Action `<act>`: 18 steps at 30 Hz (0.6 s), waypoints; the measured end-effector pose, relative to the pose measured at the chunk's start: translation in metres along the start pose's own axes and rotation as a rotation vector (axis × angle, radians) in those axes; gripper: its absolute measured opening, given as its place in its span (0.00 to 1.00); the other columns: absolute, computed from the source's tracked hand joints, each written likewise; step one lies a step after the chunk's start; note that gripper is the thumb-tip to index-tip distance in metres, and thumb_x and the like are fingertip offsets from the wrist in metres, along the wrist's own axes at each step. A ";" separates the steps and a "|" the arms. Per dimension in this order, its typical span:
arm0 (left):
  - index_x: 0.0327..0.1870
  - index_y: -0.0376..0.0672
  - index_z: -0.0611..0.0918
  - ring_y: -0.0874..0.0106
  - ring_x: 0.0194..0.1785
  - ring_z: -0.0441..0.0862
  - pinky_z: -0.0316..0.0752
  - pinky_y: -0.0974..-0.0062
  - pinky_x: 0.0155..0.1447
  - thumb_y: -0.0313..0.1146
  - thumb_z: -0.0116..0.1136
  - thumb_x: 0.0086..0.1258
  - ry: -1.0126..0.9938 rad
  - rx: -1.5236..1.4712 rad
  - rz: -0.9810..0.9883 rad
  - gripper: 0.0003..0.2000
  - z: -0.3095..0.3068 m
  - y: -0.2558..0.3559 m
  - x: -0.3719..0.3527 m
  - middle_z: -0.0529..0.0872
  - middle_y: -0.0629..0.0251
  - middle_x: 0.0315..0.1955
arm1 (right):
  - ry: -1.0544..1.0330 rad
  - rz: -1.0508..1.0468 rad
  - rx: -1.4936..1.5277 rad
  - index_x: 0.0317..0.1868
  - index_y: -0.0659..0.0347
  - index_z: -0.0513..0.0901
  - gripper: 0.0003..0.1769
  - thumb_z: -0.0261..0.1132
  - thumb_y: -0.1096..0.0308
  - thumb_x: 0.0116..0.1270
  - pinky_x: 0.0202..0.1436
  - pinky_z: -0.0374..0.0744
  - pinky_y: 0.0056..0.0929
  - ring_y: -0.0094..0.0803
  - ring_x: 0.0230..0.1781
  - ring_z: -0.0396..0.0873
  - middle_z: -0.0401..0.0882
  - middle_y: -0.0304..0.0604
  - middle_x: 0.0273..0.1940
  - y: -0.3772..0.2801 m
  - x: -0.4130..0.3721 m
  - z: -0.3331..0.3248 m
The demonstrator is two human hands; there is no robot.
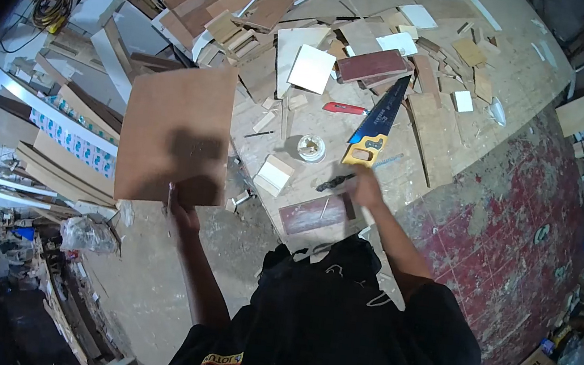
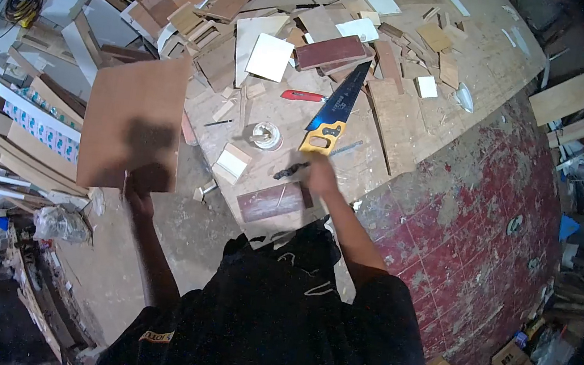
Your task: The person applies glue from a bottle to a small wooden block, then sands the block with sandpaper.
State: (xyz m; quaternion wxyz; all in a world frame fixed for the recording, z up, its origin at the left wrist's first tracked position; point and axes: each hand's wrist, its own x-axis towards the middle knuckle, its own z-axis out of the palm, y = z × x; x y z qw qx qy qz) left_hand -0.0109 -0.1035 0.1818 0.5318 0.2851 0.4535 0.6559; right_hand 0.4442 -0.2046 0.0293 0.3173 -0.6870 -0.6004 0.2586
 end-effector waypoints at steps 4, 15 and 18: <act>0.53 0.35 0.78 0.71 0.51 0.79 0.74 0.73 0.55 0.39 0.56 0.71 0.092 0.080 -0.078 0.17 -0.054 -0.016 0.024 0.82 0.58 0.49 | -0.500 -0.194 -0.562 0.72 0.42 0.58 0.47 0.71 0.55 0.53 0.67 0.58 0.63 0.57 0.72 0.51 0.52 0.57 0.71 -0.077 -0.054 0.030; 0.60 0.33 0.71 0.65 0.53 0.79 0.74 0.65 0.58 0.40 0.64 0.65 -0.116 0.157 -0.280 0.27 -0.077 0.044 0.029 0.80 0.58 0.51 | -0.424 0.007 -0.612 0.71 0.32 0.58 0.36 0.61 0.55 0.62 0.68 0.50 0.71 0.58 0.72 0.51 0.54 0.53 0.70 -0.070 -0.090 0.087; 0.60 0.34 0.71 0.65 0.54 0.78 0.74 0.64 0.59 0.40 0.64 0.64 -0.202 0.152 -0.355 0.27 -0.096 0.049 0.041 0.79 0.59 0.51 | -0.400 0.144 -0.545 0.72 0.34 0.57 0.49 0.72 0.52 0.51 0.68 0.51 0.69 0.60 0.72 0.49 0.51 0.55 0.71 -0.075 -0.107 0.078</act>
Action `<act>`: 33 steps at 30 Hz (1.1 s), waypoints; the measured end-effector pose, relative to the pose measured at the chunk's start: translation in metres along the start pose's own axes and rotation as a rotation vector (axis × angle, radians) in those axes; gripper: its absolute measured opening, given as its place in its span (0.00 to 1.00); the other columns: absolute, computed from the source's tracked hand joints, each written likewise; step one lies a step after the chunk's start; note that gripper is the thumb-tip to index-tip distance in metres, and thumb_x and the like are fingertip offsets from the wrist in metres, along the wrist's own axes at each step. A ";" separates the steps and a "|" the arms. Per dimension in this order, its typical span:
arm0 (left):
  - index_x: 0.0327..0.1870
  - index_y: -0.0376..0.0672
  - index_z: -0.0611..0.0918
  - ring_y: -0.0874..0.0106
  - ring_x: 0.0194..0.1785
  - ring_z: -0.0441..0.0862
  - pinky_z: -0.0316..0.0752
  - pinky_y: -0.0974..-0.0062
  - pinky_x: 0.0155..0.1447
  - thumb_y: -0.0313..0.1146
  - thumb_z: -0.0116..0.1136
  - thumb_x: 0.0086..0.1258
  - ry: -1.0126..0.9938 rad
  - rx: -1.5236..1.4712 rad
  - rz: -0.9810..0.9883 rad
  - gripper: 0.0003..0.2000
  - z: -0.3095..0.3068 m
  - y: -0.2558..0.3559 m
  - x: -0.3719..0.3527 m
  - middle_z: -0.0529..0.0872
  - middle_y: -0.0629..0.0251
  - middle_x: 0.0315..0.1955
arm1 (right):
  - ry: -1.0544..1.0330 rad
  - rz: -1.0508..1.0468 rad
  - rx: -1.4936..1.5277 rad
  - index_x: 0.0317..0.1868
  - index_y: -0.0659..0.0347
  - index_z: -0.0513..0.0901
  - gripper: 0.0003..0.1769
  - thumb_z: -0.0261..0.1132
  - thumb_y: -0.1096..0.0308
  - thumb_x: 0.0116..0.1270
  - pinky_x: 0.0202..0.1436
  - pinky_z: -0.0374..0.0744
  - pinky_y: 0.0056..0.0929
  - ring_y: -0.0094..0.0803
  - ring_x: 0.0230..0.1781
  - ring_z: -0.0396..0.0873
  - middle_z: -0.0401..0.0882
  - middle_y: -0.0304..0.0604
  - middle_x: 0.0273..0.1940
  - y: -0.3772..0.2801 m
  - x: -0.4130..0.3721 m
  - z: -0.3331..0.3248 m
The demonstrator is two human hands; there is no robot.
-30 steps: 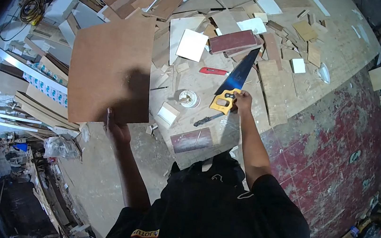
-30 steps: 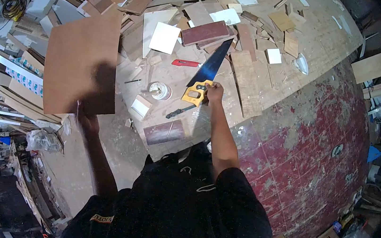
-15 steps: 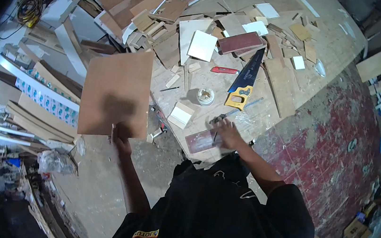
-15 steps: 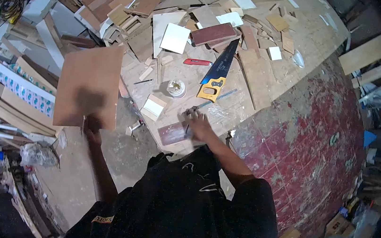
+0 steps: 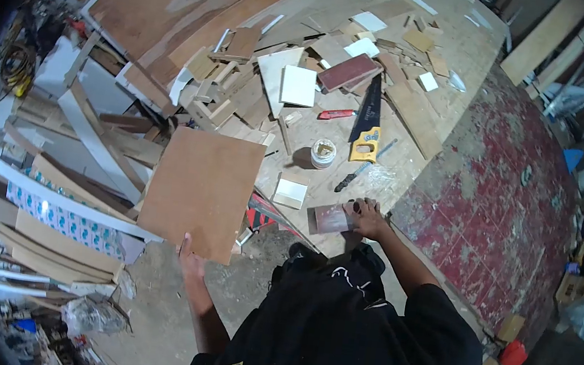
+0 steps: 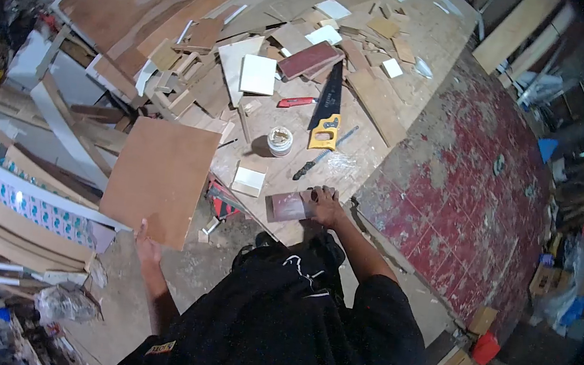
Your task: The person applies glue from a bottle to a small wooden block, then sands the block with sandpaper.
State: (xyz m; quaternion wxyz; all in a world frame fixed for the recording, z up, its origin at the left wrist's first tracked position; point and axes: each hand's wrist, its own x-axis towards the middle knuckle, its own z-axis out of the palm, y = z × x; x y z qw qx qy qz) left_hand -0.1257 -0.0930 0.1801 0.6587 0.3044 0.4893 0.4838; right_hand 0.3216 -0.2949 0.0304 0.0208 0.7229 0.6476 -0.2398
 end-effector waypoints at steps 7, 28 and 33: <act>0.62 0.36 0.69 0.64 0.59 0.75 0.72 0.63 0.63 0.39 0.61 0.66 -0.084 -0.023 0.028 0.27 -0.022 -0.015 0.016 0.76 0.60 0.55 | 0.157 0.462 0.077 0.64 0.51 0.70 0.38 0.70 0.52 0.52 0.61 0.70 0.55 0.57 0.62 0.63 0.62 0.56 0.61 0.033 -0.029 -0.041; 0.51 0.36 0.78 0.67 0.46 0.80 0.74 0.67 0.52 0.40 0.53 0.72 0.166 0.031 -0.104 0.16 -0.013 -0.092 -0.088 0.83 0.59 0.44 | 0.390 1.053 0.307 0.66 0.53 0.65 0.40 0.66 0.46 0.56 0.56 0.74 0.57 0.56 0.62 0.65 0.64 0.57 0.61 0.253 0.183 -0.164; 0.52 0.36 0.77 0.67 0.47 0.80 0.75 0.68 0.52 0.39 0.52 0.73 0.213 0.028 -0.112 0.16 -0.016 -0.101 -0.101 0.83 0.59 0.43 | 0.600 0.706 0.101 0.64 0.60 0.64 0.40 0.70 0.56 0.54 0.62 0.70 0.47 0.56 0.60 0.68 0.68 0.62 0.56 0.181 0.166 -0.142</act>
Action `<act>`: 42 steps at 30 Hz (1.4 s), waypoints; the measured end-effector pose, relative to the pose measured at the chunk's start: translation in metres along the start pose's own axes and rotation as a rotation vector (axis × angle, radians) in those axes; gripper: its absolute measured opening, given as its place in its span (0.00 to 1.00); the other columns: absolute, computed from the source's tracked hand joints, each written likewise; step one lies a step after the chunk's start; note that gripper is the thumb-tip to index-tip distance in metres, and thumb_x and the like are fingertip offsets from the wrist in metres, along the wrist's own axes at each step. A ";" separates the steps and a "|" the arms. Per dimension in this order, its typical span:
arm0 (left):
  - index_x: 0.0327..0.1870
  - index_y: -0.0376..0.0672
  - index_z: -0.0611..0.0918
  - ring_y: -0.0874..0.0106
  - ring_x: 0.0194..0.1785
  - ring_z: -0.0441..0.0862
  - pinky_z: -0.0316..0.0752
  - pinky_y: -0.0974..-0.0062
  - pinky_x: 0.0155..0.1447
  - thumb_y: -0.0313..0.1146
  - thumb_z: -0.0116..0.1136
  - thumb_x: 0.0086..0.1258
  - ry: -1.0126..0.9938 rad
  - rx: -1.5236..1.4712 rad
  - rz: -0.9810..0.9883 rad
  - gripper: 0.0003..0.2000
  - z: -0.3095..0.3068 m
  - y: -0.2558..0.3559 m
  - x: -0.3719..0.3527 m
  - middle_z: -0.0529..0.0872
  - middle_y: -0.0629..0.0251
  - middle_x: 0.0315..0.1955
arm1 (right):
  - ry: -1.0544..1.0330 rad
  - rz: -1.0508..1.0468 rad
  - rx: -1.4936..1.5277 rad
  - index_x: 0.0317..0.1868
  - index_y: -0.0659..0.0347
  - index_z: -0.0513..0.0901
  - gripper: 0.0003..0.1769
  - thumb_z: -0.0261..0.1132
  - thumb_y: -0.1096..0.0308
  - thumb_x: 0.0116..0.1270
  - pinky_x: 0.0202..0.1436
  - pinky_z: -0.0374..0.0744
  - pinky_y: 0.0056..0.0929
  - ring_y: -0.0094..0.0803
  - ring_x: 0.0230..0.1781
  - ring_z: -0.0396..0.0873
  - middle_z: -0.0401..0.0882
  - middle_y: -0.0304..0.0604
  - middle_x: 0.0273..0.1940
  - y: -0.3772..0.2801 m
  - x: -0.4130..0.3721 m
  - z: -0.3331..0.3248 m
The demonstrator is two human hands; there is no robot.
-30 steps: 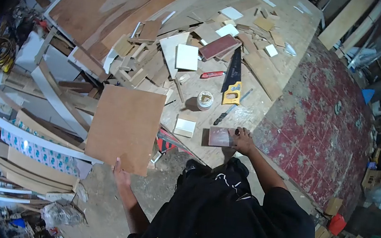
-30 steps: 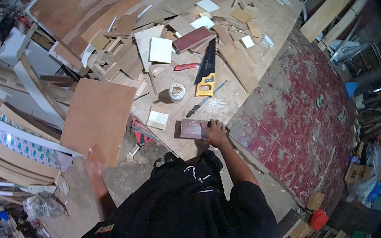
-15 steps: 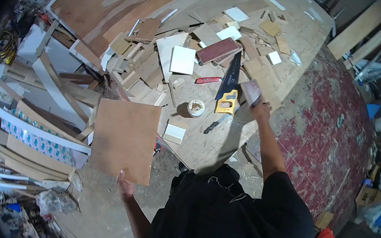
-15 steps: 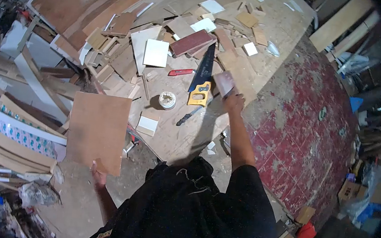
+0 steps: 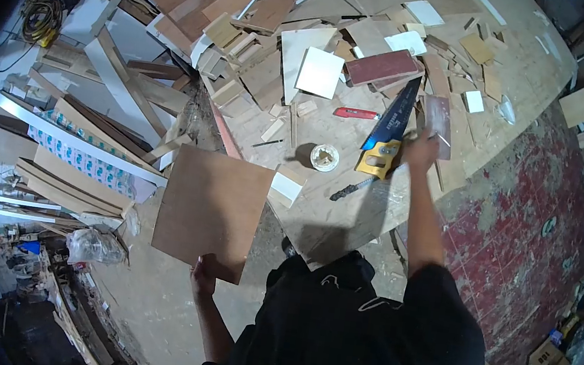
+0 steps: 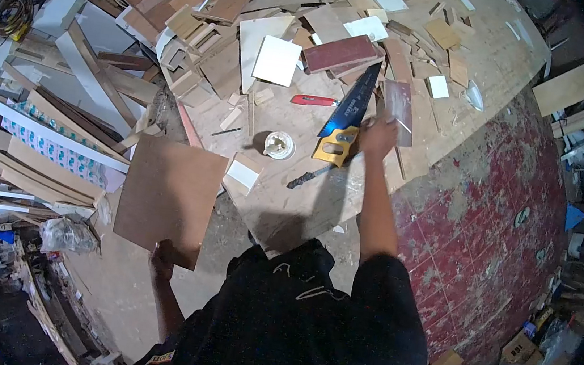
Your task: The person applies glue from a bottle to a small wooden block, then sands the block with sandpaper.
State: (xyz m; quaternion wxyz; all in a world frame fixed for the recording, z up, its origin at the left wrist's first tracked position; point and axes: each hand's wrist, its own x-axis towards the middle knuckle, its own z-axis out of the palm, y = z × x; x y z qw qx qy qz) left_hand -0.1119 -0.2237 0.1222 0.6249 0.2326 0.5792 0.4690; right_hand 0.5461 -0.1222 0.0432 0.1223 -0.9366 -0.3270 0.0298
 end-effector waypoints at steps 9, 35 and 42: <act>0.54 0.37 0.76 0.66 0.47 0.80 0.75 0.68 0.54 0.38 0.53 0.72 -0.001 -0.107 0.080 0.16 0.000 -0.008 -0.002 0.83 0.59 0.43 | -0.328 -0.412 0.608 0.61 0.56 0.67 0.43 0.76 0.59 0.44 0.55 0.76 0.45 0.54 0.52 0.75 0.73 0.56 0.50 -0.122 -0.143 0.018; 0.39 0.34 0.82 0.74 0.40 0.80 0.73 0.72 0.49 0.34 0.51 0.73 -0.350 0.606 0.398 0.12 -0.069 0.021 0.127 0.85 0.65 0.35 | -0.233 -1.102 -0.343 0.66 0.47 0.66 0.25 0.54 0.59 0.69 0.71 0.52 0.63 0.57 0.74 0.46 0.45 0.56 0.74 -0.182 -0.212 0.085; 0.44 0.33 0.81 0.73 0.46 0.79 0.72 0.73 0.52 0.34 0.51 0.73 -0.424 0.696 0.316 0.12 -0.107 0.074 0.142 0.84 0.61 0.39 | -0.095 -1.383 -0.756 0.59 0.38 0.71 0.22 0.39 0.47 0.71 0.74 0.36 0.67 0.38 0.78 0.43 0.50 0.37 0.75 -0.239 -0.210 0.070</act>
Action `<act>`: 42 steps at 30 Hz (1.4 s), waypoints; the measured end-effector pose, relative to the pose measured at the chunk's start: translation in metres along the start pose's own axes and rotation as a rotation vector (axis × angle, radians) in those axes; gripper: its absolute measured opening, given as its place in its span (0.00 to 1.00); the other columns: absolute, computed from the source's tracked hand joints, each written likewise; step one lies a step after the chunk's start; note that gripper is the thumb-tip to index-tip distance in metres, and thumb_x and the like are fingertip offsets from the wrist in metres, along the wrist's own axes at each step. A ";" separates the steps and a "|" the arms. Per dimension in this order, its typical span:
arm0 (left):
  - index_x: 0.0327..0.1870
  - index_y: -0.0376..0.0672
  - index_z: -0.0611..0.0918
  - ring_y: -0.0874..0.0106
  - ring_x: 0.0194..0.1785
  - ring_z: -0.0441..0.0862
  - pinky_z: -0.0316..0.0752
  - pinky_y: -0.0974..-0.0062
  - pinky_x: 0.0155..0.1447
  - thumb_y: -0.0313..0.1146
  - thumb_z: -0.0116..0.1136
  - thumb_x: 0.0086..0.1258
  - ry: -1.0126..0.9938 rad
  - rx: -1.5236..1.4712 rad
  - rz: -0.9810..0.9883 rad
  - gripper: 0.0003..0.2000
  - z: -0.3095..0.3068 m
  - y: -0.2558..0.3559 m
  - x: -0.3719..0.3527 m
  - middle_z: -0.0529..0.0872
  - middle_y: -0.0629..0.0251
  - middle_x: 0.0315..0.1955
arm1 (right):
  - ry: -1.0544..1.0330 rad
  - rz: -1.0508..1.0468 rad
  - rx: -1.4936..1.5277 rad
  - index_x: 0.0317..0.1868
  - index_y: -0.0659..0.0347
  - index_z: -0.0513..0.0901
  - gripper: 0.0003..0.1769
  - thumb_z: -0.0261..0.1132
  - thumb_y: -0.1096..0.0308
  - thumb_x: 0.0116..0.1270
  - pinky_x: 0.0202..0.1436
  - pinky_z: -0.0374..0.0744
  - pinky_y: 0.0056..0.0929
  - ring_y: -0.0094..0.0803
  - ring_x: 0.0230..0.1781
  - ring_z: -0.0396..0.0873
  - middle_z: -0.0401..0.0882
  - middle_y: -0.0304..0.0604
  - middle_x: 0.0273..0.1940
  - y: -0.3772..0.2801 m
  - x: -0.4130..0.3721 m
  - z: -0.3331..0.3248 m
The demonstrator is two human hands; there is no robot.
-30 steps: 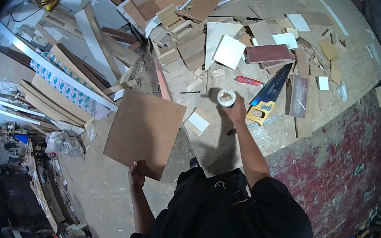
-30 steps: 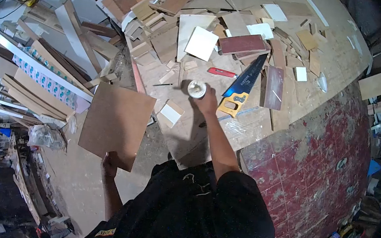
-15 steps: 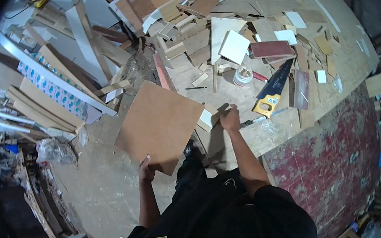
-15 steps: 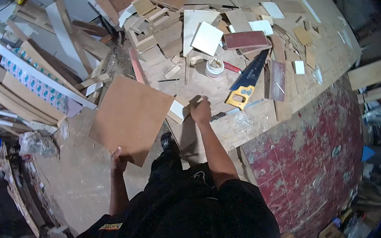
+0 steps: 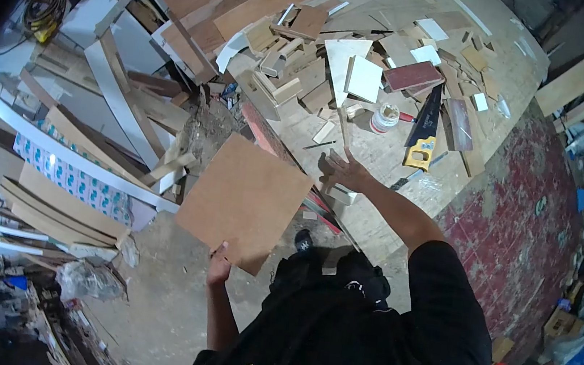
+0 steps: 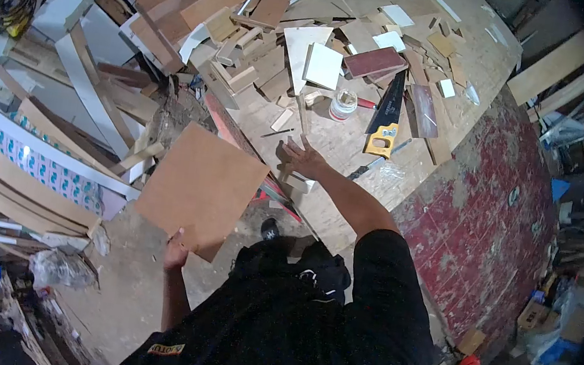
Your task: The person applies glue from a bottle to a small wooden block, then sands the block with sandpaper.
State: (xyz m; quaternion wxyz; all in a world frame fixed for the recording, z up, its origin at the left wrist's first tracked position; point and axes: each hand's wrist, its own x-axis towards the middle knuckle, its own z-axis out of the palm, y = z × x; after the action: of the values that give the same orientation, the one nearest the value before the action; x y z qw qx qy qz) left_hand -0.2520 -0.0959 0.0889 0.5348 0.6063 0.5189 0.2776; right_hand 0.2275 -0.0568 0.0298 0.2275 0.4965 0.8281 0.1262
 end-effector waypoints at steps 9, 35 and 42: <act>0.56 0.36 0.75 0.64 0.54 0.79 0.73 0.61 0.59 0.33 0.55 0.70 -0.028 -0.711 -0.296 0.17 -0.014 -0.032 0.000 0.81 0.59 0.50 | -0.286 0.179 0.418 0.67 0.54 0.65 0.50 0.74 0.47 0.44 0.71 0.45 0.68 0.55 0.76 0.42 0.41 0.58 0.75 0.004 -0.065 -0.051; 0.51 0.36 0.81 0.72 0.49 0.81 0.74 0.73 0.53 0.27 0.60 0.62 -0.243 -0.373 -0.550 0.15 0.147 0.068 0.040 0.85 0.65 0.45 | -0.156 1.181 0.627 0.71 0.56 0.58 0.60 0.77 0.45 0.39 0.68 0.47 0.71 0.58 0.75 0.43 0.45 0.60 0.74 0.257 -0.125 0.106; 0.45 0.42 0.84 0.76 0.43 0.81 0.77 0.74 0.47 0.27 0.62 0.62 -0.104 -0.422 -0.554 0.10 0.146 0.074 0.012 0.86 0.70 0.40 | 0.106 0.840 0.929 0.57 0.61 0.71 0.32 0.68 0.65 0.51 0.50 0.73 0.47 0.50 0.46 0.76 0.72 0.58 0.51 0.112 -0.190 0.076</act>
State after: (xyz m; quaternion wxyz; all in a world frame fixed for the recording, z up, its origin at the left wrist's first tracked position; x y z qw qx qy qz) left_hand -0.0929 -0.1289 0.1158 0.7290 0.3321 0.5670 0.1918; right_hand 0.4285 -0.1721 0.0608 -0.1224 0.8196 0.5410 -0.1436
